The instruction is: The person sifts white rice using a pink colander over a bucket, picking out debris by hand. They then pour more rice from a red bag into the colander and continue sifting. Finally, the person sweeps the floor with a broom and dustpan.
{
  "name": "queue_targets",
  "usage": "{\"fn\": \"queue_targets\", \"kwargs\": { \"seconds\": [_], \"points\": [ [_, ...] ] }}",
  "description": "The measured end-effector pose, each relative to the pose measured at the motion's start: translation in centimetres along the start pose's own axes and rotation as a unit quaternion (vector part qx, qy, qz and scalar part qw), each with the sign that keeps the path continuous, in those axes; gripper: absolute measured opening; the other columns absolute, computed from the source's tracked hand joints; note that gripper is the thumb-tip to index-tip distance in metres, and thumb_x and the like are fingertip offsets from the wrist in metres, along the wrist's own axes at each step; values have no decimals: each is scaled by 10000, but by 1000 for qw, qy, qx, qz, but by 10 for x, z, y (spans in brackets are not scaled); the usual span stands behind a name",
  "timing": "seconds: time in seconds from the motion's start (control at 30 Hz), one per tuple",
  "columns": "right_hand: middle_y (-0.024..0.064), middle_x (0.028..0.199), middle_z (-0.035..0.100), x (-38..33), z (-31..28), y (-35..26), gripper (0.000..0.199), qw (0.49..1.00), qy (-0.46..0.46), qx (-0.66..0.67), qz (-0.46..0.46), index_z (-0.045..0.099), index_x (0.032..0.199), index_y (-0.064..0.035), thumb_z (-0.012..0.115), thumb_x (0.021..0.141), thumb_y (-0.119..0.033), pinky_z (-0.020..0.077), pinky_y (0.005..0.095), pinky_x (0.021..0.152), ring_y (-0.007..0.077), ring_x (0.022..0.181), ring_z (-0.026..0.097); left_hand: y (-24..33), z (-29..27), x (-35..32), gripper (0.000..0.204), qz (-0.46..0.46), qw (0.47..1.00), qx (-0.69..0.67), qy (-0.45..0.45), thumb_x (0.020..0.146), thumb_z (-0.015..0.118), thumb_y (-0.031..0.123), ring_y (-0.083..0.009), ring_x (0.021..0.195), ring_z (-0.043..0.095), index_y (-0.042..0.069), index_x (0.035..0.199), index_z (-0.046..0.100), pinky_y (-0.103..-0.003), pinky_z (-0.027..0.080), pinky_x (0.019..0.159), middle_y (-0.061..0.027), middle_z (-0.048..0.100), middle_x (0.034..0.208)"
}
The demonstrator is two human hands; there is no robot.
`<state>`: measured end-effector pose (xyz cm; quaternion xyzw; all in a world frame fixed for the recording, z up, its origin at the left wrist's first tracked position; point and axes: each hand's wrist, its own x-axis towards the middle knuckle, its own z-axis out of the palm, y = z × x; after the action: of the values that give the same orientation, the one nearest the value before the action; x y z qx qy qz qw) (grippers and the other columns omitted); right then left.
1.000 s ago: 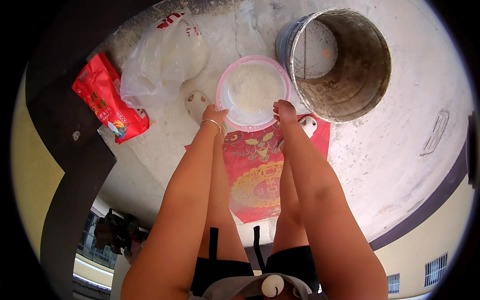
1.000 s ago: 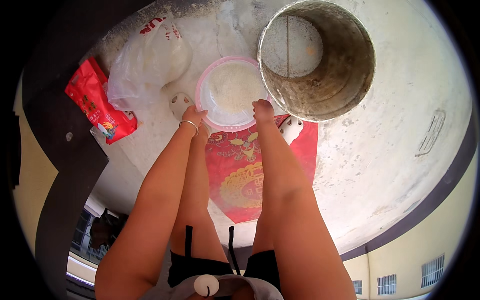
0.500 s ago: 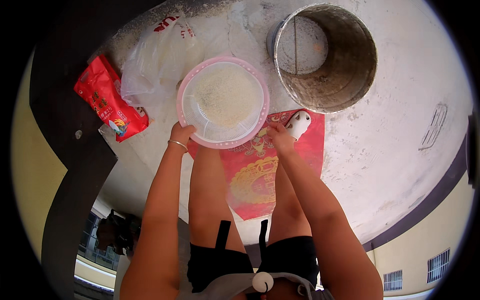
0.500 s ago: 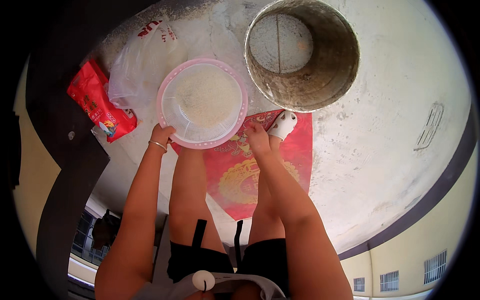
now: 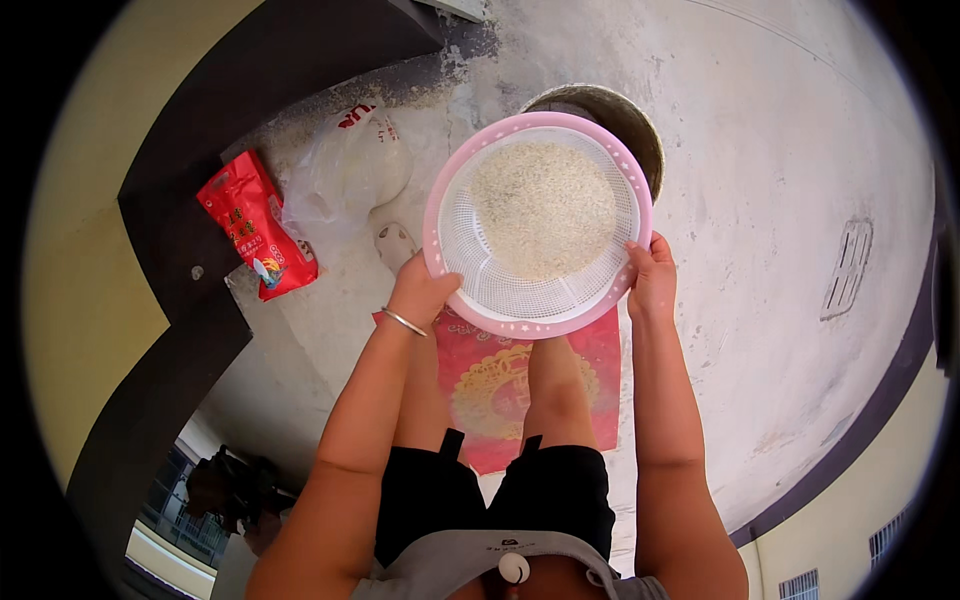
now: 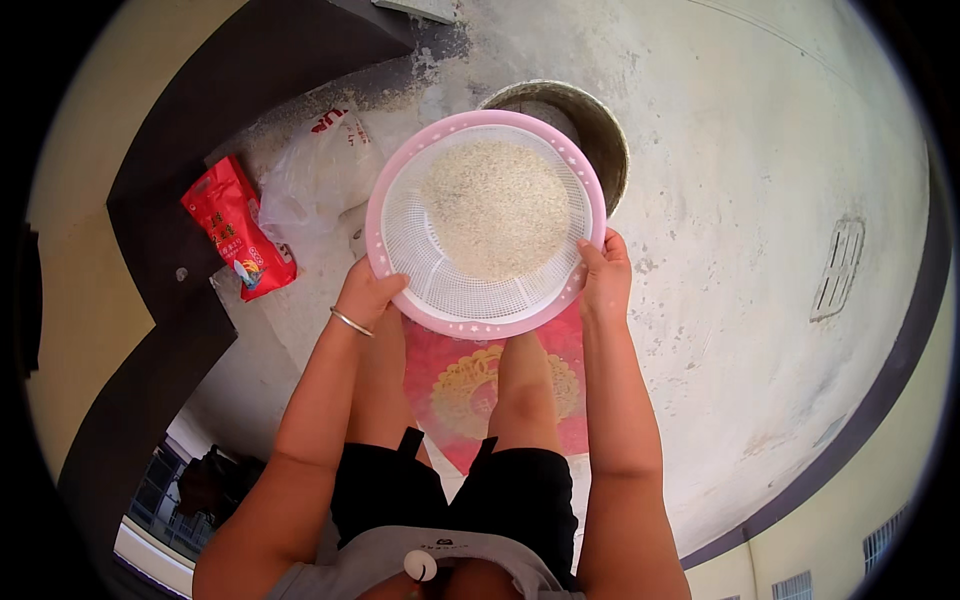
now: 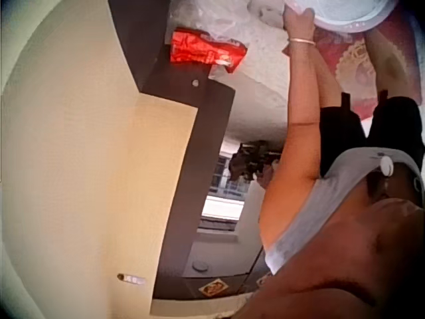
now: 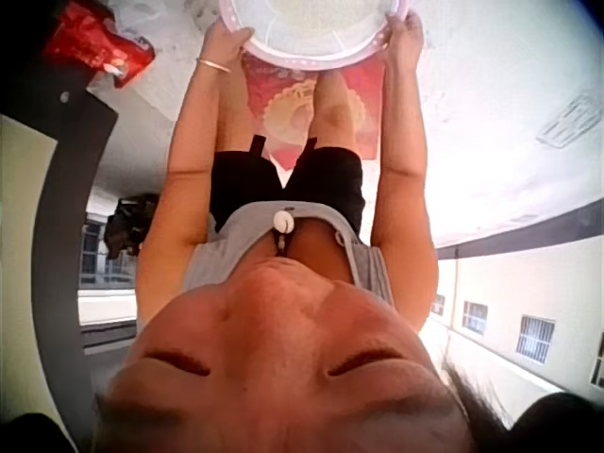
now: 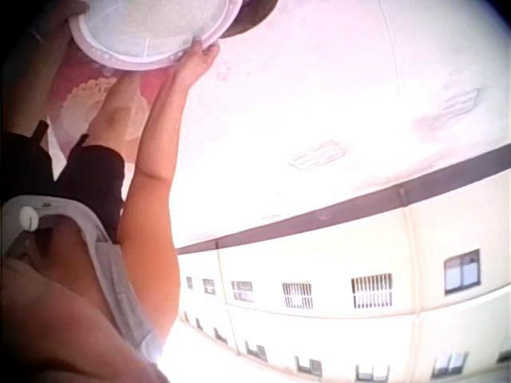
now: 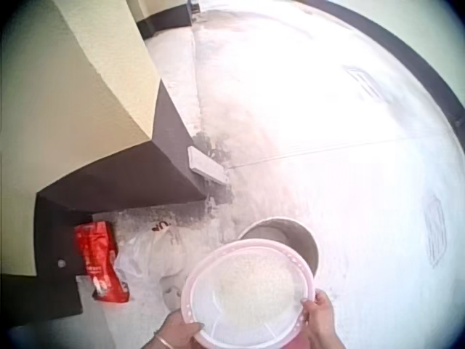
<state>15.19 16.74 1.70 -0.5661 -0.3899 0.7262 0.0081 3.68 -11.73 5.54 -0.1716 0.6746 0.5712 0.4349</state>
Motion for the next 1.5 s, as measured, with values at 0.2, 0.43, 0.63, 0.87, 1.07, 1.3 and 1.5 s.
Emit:
{"fn": "queue_targets", "kwargs": {
  "seconds": [0.2, 0.43, 0.63, 0.87, 1.07, 1.3, 1.5],
  "points": [
    [104, 965, 613, 35, -44, -37, 195, 986, 150, -7, -79, 525, 1035, 22, 518, 847, 72, 492, 292, 760, 162, 827, 596, -27, 92, 48, 389, 97, 978, 160, 88, 734, 622, 74, -344, 917, 617, -43, 1083, 496, -391, 480, 824, -210, 609, 1014],
    [99, 969, 612, 71, -64, -10, 193, 982, 174, 20, -73, 526, 1047, 0, 522, 862, 56, 500, 288, 740, 167, 818, 596, -34, 88, 73, 364, 40, 996, -74, 7, 826, 608, 11, -131, 877, 595, -24, 1166, 484, -266, 490, 784, -83, 607, 1002],
    [80, 982, 611, 79, -25, 13, 252, 989, 129, 45, -60, 508, 1080, -8, 546, 847, 80, 474, 287, 829, 173, 887, 588, -8, 51, 126, 268, 30, 997, -63, 18, 789, 605, -33, -151, 878, 609, -24, 1028, 485, -279, 490, 798, -84, 607, 938],
    [118, 1000, 609, 99, -23, -5, 266, 982, 179, 5, -63, 494, 1095, 19, 525, 840, 89, 483, 286, 812, 185, 861, 599, 1, 63, 125, 241, 19, 999, -22, -22, 805, 575, -46, -162, 949, 608, -35, 1019, 464, -285, 477, 830, -109, 605, 970],
    [151, 1065, 598, 101, -44, -6, 275, 981, 190, 41, 23, 484, 1091, 19, 504, 831, 107, 475, 301, 820, 191, 866, 603, -16, 89, 117, 233, 96, 994, -16, -38, 806, 556, -51, -169, 945, 611, -35, 1020, 466, -293, 477, 824, -131, 607, 977],
    [152, 1037, 594, 90, -23, 13, 292, 990, 134, 44, -25, 480, 1074, 23, 450, 811, 147, 521, 325, 824, 222, 912, 613, -3, 73, 131, 262, 31, 999, 31, 28, 792, 539, -80, -192, 962, 612, -32, 1036, 456, -305, 472, 849, -130, 598, 992],
    [128, 1020, 598, 87, 0, 7, 322, 980, 184, 61, -35, 470, 1094, 10, 476, 802, 146, 476, 324, 821, 192, 889, 590, -16, 78, 141, 272, 86, 995, 20, 43, 776, 522, -77, -205, 937, 610, -27, 1036, 457, -315, 471, 842, -146, 596, 989]
  ]
}}
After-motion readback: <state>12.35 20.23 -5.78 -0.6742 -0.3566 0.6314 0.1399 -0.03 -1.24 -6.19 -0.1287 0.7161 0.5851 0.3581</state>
